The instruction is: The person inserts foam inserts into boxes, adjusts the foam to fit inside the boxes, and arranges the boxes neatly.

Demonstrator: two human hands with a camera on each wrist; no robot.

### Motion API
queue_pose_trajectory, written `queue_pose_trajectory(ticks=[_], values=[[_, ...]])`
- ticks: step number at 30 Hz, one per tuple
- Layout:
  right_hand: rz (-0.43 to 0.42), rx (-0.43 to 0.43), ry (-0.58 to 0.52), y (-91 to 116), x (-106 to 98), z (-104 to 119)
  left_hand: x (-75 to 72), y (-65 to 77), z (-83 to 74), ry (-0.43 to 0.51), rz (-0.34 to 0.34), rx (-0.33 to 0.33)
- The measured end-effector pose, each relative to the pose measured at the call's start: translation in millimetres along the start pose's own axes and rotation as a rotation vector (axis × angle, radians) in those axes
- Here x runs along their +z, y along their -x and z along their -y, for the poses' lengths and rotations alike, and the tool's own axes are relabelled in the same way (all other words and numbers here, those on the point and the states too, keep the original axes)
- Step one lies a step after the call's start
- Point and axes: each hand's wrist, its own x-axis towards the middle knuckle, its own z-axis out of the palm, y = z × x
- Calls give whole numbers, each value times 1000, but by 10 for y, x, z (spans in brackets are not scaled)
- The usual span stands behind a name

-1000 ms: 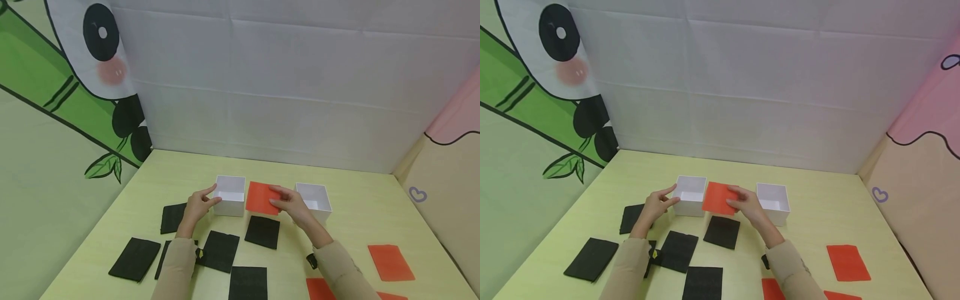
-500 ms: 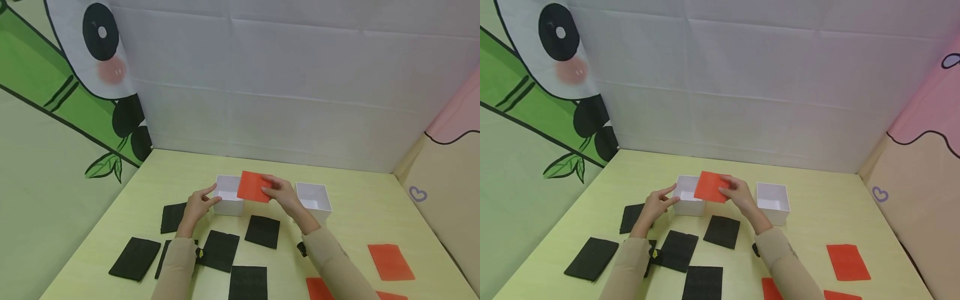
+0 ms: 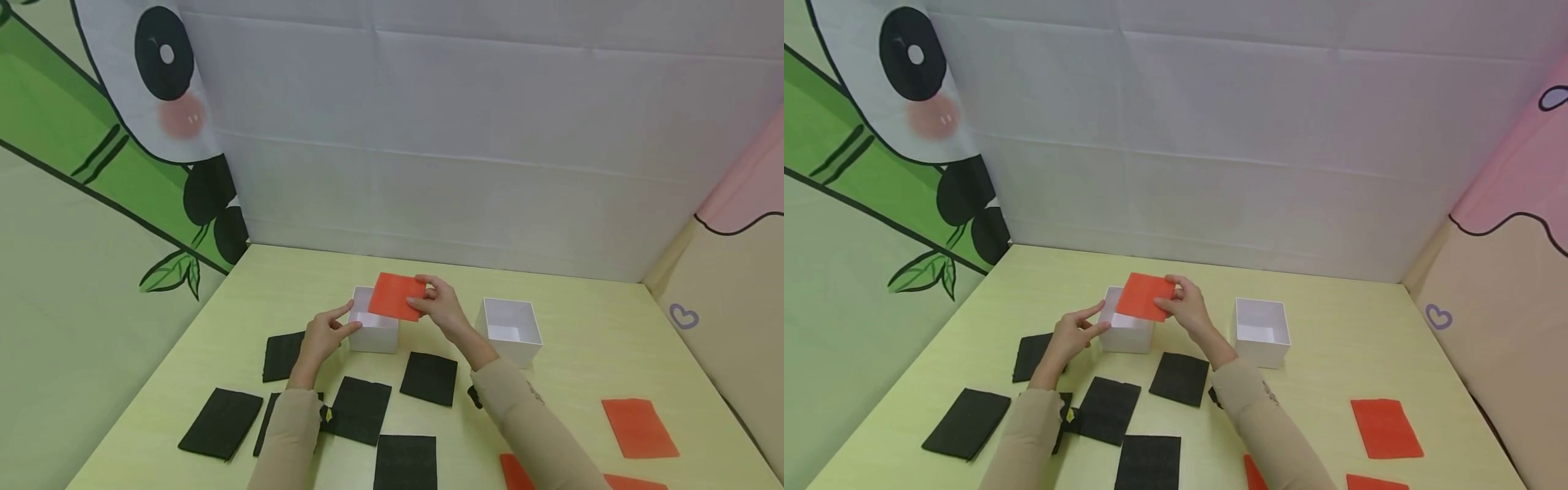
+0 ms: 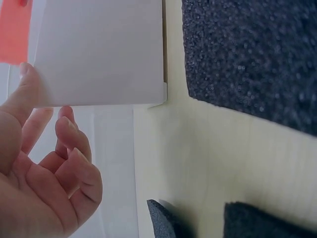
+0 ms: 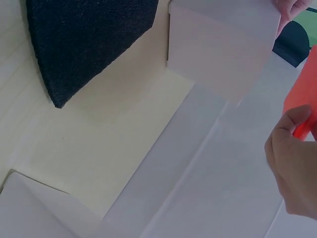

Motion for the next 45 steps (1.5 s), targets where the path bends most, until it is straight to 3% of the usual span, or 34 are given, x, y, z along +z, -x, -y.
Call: queue_pose_trajectory(ticks=[14, 21, 29, 36, 45], values=[[-76, -32, 152, -150, 198, -37, -21, 4, -23, 6, -10, -19], [-51, -93, 283, -187, 268, -35, -18, -5, -16, 6, -10, -19], [-46, -66, 316, -209, 338, -33, 1, -18, -21, 14, 1, -64], [-89, -53, 344, -207, 350, -58, 8, -10, -19, 12, -7, -46], [-63, -96, 452, -207, 368, -103, 20, -11, -26, 20, -8, -33]])
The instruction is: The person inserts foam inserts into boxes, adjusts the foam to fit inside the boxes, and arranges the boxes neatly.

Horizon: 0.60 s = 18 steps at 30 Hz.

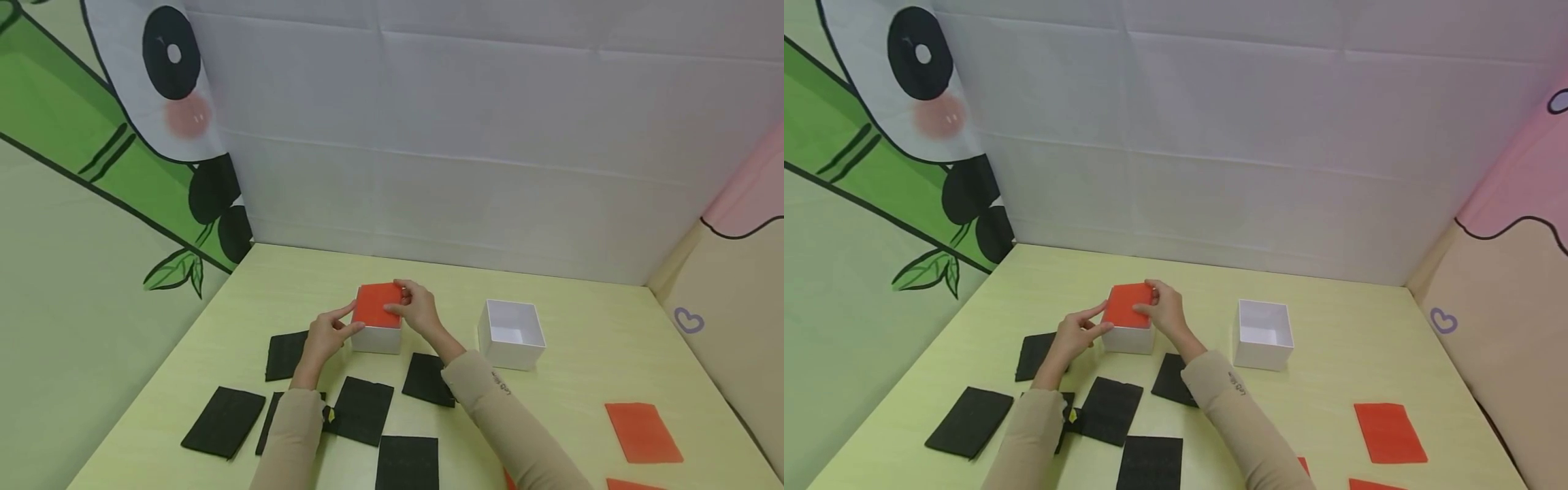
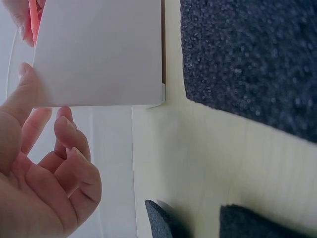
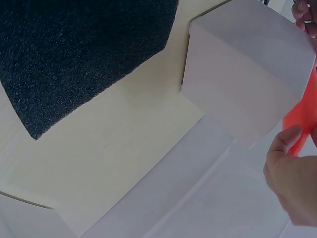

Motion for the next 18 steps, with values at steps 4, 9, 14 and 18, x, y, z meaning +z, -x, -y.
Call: queue_pose_trajectory(ticks=[4, 9, 14, 18], values=[[17, -20, 47, 7, 6, -19, 6, -1, 2, -2, 1, 3], [49, -3, 102, -2, 14, -64, 8, -9, 10, -6, -1, 19], [80, 40, 121, -10, 25, -116, 7, -15, 21, -2, 6, 15], [86, 45, 130, -11, 41, -157, 9, -14, 20, -5, 3, 10]])
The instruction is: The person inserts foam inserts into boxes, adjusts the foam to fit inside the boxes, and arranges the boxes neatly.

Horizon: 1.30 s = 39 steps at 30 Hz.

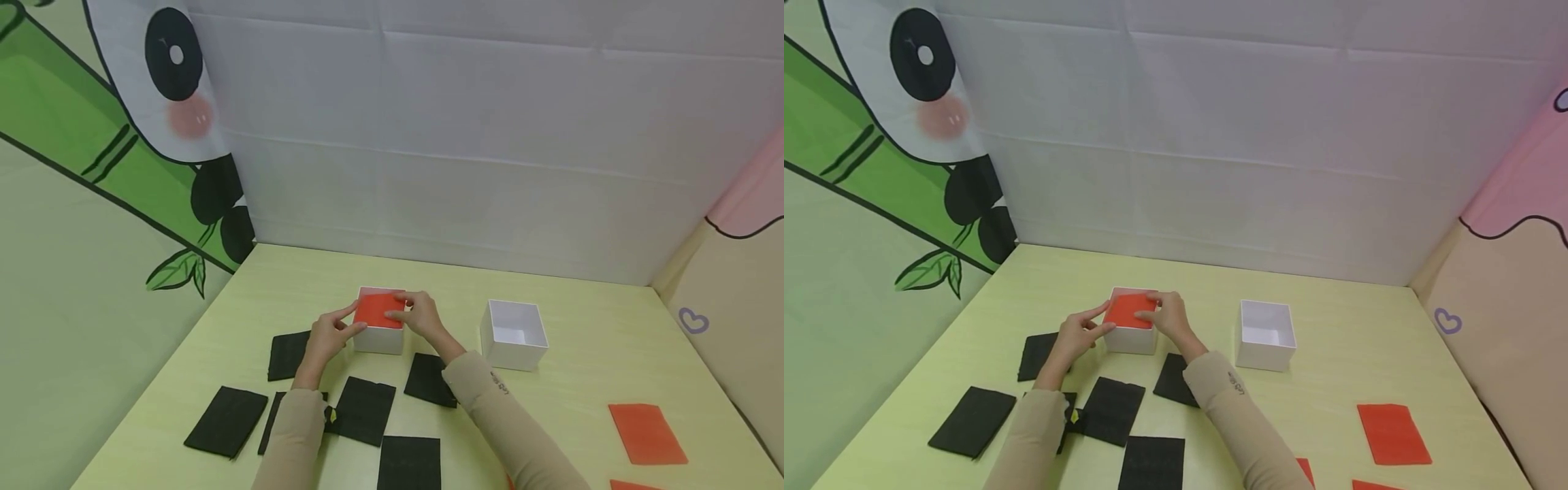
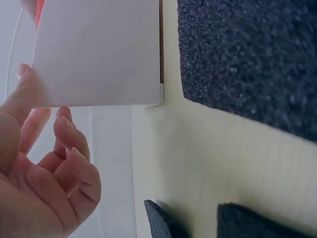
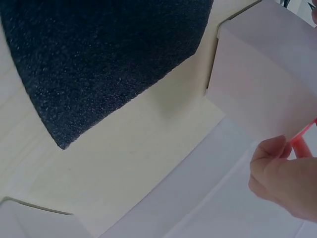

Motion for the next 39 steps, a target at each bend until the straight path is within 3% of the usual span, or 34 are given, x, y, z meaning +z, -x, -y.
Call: queue_pose_trajectory(ticks=[9, 20, 26, 39], values=[[29, -4, 66, 1, 31, -46, 27, 7, -33, -5, -5, -28], [48, 70, 131, -31, 60, 7, 24, 12, -44, -10, -15, -13], [58, 93, 131, -32, 75, 1, 16, 24, -60, -9, -15, -13], [94, 27, 53, 7, 48, -14, -6, 36, -47, 11, -10, -23]])
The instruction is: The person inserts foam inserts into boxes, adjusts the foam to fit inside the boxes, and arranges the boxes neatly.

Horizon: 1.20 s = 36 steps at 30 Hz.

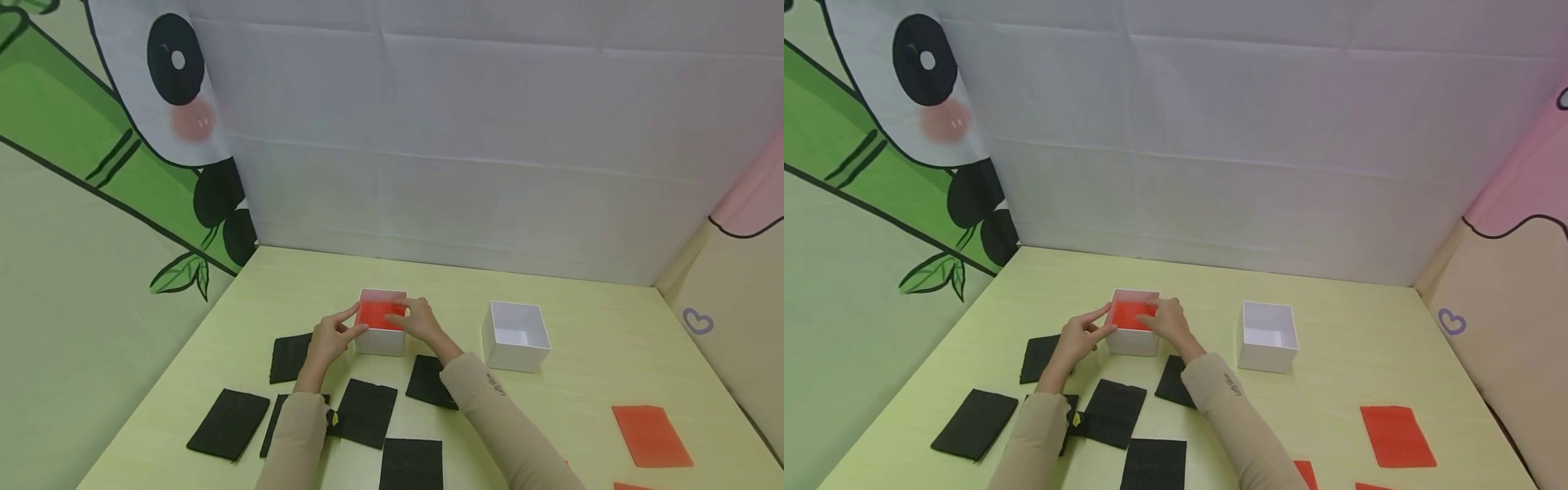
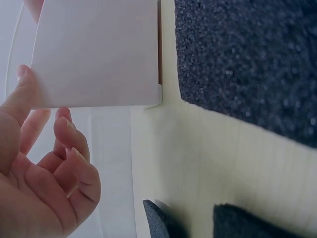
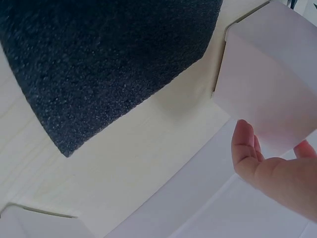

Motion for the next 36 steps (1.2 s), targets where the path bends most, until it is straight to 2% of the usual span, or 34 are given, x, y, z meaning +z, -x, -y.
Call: queue_pose_trajectory(ticks=[7, 15, 25, 36], values=[[6, -68, -52, 50, -99, -60, 1, -2, 1, 3, -3, -8], [2, -149, -44, 143, -204, -85, 13, -12, 24, -5, -10, -12], [-8, -155, -62, 295, -360, -99, 14, -4, 11, -7, -9, -20], [-27, -210, -71, 485, -505, -184, 19, -4, 17, -12, -5, -13]])
